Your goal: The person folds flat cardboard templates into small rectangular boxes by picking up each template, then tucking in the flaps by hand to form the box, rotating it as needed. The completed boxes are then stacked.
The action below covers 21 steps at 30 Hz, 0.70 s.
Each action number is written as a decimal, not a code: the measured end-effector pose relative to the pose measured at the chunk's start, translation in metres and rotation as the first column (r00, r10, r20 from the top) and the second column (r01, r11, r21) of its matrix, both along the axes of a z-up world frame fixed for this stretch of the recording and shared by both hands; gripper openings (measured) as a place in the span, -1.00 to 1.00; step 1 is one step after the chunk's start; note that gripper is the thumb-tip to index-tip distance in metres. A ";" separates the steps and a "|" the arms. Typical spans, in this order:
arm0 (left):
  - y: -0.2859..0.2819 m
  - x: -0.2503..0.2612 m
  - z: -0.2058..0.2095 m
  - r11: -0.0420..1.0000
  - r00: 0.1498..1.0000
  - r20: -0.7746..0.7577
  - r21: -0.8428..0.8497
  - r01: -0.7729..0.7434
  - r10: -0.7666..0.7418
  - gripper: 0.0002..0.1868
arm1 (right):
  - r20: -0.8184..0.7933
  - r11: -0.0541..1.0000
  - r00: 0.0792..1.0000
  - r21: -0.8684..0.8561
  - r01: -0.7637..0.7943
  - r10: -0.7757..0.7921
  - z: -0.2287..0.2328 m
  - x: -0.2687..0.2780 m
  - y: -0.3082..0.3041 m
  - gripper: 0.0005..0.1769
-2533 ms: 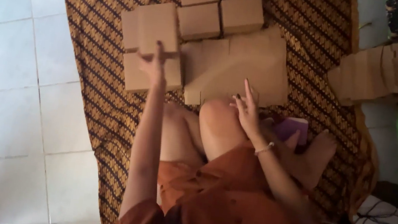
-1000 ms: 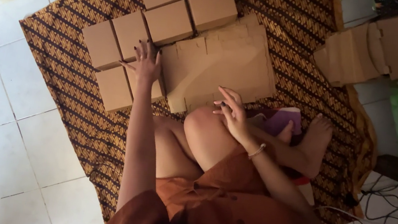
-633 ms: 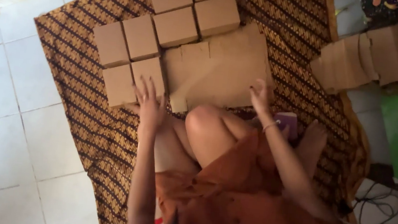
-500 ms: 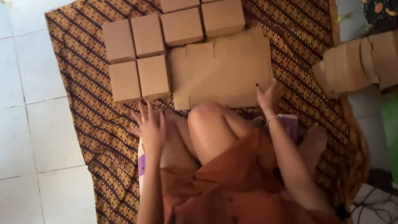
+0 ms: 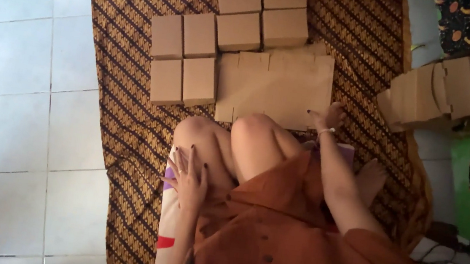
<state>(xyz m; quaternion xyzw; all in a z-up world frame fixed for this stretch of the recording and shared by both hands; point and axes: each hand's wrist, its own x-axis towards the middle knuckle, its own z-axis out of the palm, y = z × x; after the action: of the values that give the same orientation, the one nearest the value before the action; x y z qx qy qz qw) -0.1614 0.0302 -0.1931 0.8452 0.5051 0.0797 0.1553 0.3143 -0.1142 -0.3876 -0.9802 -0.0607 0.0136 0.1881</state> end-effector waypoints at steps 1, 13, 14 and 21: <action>-0.002 0.001 0.005 1.000 1.000 0.018 -0.018 -0.003 0.003 -0.24 | -0.035 0.987 0.999 0.161 -0.018 0.024 0.002 0.003 -0.003 -0.11; -0.002 0.037 -0.013 0.971 0.996 -0.084 0.240 -0.002 0.023 -0.17 | 0.194 0.956 0.947 0.094 -0.276 0.255 0.068 -0.003 -0.011 -0.60; 0.000 0.038 -0.012 0.969 0.997 -0.079 0.247 0.008 0.012 -0.16 | 0.200 0.957 0.944 0.075 -0.281 0.262 0.080 -0.009 -0.008 -0.59; 0.000 0.035 -0.014 0.971 0.997 -0.076 0.240 0.012 0.006 -0.14 | 0.177 0.928 0.960 0.269 -0.260 0.217 0.098 -0.026 -0.006 -0.66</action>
<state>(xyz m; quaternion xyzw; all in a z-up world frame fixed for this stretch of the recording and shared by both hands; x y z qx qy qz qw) -0.1268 0.0300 -0.2067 0.8609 0.4960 0.1080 0.0326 0.2878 -0.1197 -0.2900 -0.9257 -0.1944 -0.0435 0.3216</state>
